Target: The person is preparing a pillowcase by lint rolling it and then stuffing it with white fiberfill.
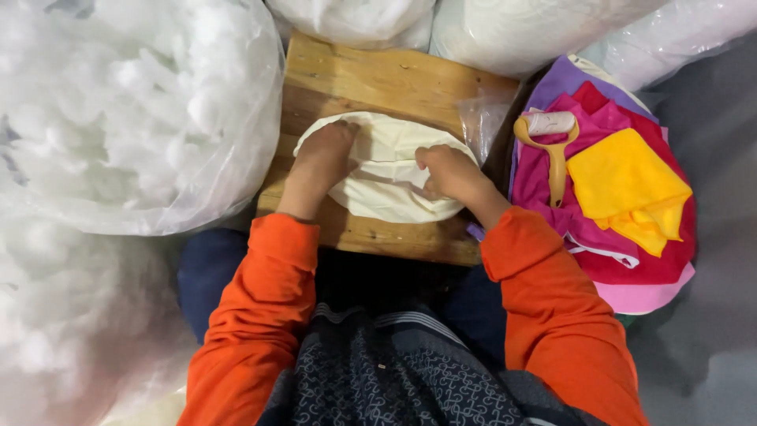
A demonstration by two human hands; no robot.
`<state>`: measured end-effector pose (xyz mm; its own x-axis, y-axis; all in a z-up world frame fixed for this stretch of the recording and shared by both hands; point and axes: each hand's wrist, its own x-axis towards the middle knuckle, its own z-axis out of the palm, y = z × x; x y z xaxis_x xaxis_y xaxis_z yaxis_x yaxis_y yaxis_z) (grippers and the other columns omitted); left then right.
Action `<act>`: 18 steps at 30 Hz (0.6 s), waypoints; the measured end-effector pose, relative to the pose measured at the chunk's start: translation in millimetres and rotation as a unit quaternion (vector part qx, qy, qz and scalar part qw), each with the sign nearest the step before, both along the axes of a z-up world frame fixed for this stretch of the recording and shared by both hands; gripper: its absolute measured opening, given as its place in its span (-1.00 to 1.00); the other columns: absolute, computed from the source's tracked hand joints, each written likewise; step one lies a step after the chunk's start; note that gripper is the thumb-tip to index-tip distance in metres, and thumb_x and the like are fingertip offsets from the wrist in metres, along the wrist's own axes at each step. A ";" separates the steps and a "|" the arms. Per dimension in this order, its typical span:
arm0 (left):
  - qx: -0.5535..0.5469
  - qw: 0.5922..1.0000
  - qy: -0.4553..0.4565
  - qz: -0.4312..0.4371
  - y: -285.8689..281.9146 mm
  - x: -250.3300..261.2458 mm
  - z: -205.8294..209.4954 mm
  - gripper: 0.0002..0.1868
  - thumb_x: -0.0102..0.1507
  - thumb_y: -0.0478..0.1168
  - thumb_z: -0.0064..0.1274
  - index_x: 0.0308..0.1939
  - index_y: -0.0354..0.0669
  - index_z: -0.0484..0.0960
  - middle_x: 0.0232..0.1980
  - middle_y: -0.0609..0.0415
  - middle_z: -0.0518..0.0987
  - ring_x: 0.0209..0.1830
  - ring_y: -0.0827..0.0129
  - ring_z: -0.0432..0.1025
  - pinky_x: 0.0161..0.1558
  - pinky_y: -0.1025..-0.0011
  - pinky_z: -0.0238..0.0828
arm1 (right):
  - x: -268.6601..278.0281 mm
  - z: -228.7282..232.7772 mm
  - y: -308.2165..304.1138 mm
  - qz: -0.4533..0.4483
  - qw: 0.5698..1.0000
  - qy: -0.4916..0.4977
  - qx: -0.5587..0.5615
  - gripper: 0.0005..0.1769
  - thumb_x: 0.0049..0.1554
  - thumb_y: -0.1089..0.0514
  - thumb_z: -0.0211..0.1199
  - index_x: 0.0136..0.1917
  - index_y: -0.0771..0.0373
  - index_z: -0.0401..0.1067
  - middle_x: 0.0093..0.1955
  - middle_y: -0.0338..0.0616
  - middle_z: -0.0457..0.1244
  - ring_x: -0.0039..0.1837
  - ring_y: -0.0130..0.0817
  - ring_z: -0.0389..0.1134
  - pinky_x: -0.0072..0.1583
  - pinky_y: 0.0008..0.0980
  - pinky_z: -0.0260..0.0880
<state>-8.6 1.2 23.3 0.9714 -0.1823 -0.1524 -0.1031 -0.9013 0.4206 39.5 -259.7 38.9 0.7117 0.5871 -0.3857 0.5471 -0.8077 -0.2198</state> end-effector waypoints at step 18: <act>-0.172 0.896 -0.279 0.299 133.6 -123.6 104.1 -0.22 0.19 -0.61 -0.02 0.48 -0.19 0.18 0.47 -0.24 0.18 0.48 -0.18 0.13 0.33 -0.02 0.24 | -25.5 126.4 292.1 0.059 0.983 0.006 0.171 0.35 -0.21 -0.17 0.78 0.59 -0.15 -0.07 0.64 0.49 -0.35 0.59 0.33 -0.05 0.43 0.06 0.11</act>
